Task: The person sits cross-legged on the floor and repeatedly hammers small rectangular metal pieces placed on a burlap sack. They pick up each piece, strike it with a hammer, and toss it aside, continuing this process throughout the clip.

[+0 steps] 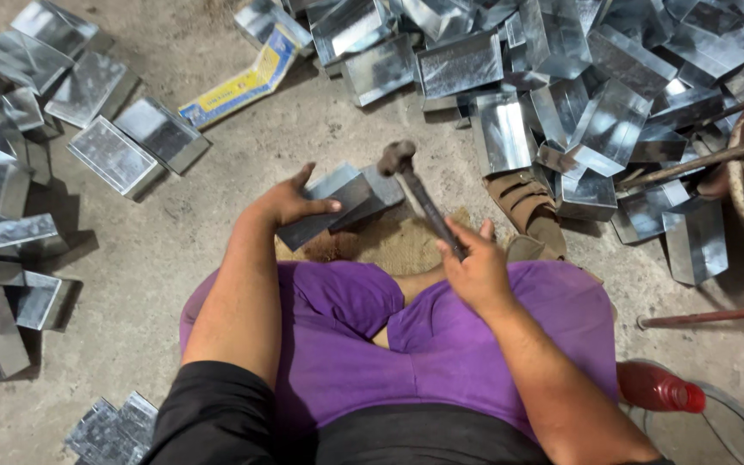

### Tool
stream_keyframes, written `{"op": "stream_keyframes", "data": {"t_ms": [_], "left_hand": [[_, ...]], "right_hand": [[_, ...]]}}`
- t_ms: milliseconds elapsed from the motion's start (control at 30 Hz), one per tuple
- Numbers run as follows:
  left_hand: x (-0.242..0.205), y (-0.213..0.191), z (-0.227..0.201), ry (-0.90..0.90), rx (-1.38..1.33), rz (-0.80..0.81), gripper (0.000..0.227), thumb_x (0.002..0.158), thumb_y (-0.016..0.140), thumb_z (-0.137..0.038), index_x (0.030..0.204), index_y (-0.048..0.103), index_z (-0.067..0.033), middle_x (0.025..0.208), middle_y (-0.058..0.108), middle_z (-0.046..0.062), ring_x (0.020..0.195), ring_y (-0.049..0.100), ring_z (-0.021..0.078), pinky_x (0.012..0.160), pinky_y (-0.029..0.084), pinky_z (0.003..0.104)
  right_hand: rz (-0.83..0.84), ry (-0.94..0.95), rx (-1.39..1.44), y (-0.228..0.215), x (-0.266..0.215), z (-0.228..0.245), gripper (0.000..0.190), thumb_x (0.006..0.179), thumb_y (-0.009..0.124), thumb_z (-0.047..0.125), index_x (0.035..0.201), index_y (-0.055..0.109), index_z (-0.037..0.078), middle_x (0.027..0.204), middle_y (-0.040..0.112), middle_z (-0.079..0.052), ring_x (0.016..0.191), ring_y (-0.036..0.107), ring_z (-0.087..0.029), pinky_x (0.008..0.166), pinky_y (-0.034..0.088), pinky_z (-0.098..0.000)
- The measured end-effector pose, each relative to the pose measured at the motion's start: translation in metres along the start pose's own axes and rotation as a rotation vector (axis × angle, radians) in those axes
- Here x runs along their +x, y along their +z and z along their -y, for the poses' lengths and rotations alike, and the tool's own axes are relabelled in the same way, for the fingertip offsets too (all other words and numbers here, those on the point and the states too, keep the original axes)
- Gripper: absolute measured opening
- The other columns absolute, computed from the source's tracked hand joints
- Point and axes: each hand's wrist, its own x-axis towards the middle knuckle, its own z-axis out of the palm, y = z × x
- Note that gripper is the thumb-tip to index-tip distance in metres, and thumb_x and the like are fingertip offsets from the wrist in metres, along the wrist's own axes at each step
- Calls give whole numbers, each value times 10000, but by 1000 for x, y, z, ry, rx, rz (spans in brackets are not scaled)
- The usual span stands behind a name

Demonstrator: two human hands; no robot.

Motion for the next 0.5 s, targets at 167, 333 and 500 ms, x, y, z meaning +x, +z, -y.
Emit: {"op": "stream_keyframes", "data": {"t_ms": [167, 333, 500], "left_hand": [[-17, 16, -28, 116, 502, -337, 1268, 513, 891, -608, 1607, 337, -288, 1506, 497, 81, 1389, 423, 362, 1145, 274, 603], [-19, 19, -39, 128, 501, -367, 1221, 520, 917, -566, 1575, 366, -293, 1470, 491, 65, 1361, 408, 359, 1127, 250, 601], [-18, 18, -40, 96, 527, -326, 1248, 529, 927, -556, 1590, 326, -290, 1472, 479, 73, 1373, 390, 374, 1131, 234, 619]], "right_hand": [[-192, -286, 143, -12, 3, 0, 393, 964, 735, 55, 1330, 645, -58, 1018, 768, -150, 854, 742, -141, 904, 527, -301], [-256, -443, 136, -17, -2, 6, 340, 976, 751, 31, 1280, 651, -82, 1083, 744, -193, 952, 733, -183, 840, 591, -267], [-103, -431, -101, 0, 5, 4, 339, 928, 769, 73, 1242, 693, -29, 1056, 762, -197, 937, 765, -239, 857, 588, -356]]}}
